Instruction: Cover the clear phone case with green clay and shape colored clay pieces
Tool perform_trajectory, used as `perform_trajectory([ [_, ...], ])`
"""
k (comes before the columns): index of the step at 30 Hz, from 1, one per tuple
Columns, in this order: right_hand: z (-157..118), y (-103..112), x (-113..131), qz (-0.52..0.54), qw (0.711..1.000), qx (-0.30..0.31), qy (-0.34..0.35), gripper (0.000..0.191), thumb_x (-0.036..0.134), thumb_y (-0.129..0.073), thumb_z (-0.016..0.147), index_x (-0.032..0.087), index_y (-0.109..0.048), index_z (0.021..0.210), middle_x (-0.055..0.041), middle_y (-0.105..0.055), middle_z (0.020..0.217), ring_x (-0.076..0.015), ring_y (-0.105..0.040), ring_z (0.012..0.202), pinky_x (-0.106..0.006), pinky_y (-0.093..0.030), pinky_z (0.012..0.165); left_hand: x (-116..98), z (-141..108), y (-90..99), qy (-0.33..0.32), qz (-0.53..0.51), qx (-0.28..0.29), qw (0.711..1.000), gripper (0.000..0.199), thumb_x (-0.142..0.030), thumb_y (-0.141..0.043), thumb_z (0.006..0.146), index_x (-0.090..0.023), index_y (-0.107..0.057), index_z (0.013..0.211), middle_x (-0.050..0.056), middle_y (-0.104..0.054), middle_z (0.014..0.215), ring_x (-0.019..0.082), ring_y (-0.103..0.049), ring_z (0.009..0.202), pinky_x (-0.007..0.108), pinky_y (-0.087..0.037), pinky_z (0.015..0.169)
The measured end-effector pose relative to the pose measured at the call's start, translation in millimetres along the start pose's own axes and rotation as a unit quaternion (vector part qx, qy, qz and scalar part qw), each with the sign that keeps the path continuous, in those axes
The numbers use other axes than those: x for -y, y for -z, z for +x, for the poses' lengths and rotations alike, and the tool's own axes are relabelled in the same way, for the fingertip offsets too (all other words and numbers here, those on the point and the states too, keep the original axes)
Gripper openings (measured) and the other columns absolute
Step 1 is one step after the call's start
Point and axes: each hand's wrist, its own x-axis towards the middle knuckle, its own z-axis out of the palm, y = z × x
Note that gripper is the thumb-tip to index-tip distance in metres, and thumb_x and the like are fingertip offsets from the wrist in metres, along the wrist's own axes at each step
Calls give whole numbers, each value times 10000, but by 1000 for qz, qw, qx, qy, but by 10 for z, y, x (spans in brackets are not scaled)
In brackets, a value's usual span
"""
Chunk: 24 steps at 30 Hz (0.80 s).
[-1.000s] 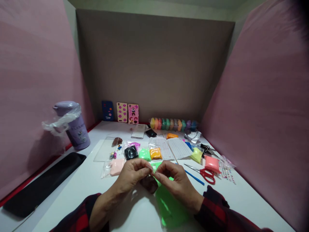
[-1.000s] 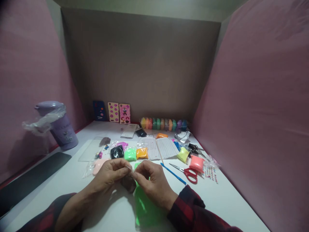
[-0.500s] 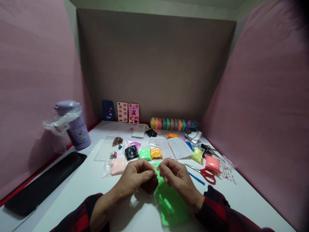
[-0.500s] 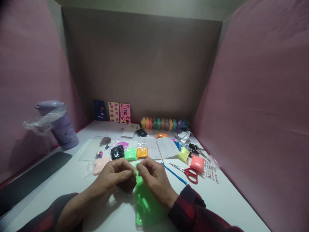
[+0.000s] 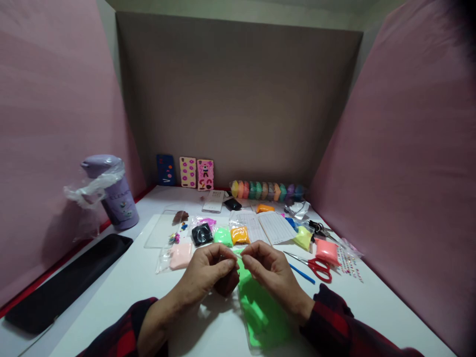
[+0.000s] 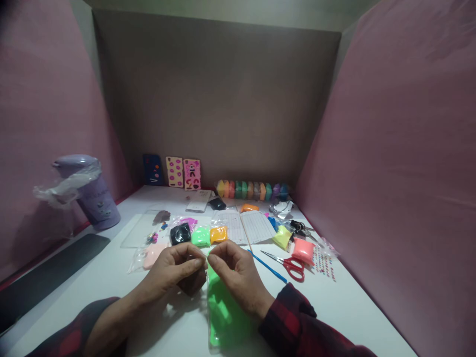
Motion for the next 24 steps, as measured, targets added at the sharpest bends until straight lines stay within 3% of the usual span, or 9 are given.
perform_trajectory([
  [3,-4,-5,15,-24,1000,2,19,214,371,-599,841,162,-579,800,7,-537,714,-115,-476,644,-234,-393,598,-44,-33,-36,3,-3,5,1000,218,-326,-697,724,-161,-557,738,-31,-567,436,85,-453,337,181,-330,346],
  [8,-9,-3,38,-27,1000,8,-4,267,392,-565,850,159,-559,718,32,-460,619,-93,-391,550,-215,-317,494,-59,-51,-62,4,-32,22,999,191,-281,-709,711,-153,-571,745,-54,-520,471,79,-463,374,191,-342,386],
  [13,-11,-2,35,-43,999,9,-2,275,396,-556,850,162,-546,707,33,-448,605,-95,-379,543,-218,-311,490,-26,-34,-30,9,-52,43,998,196,-276,-716,714,-154,-568,754,-80,-459,448,67,-426,368,195,-322,403],
  [19,-25,-11,62,-112,993,-6,38,241,346,-529,861,165,-547,701,9,-492,636,-115,-437,582,-241,-365,547,-57,-35,-16,22,2,13,1000,273,-343,-753,671,-138,-581,723,-48,-517,455,72,-446,384,194,-336,409],
  [24,-34,-12,70,-120,992,-4,27,241,355,-526,862,161,-548,721,9,-490,637,-115,-439,576,-243,-371,538,-36,-36,-11,16,-11,6,1000,254,-330,-752,668,-143,-592,729,-53,-510,457,75,-452,391,191,-347,404],
])
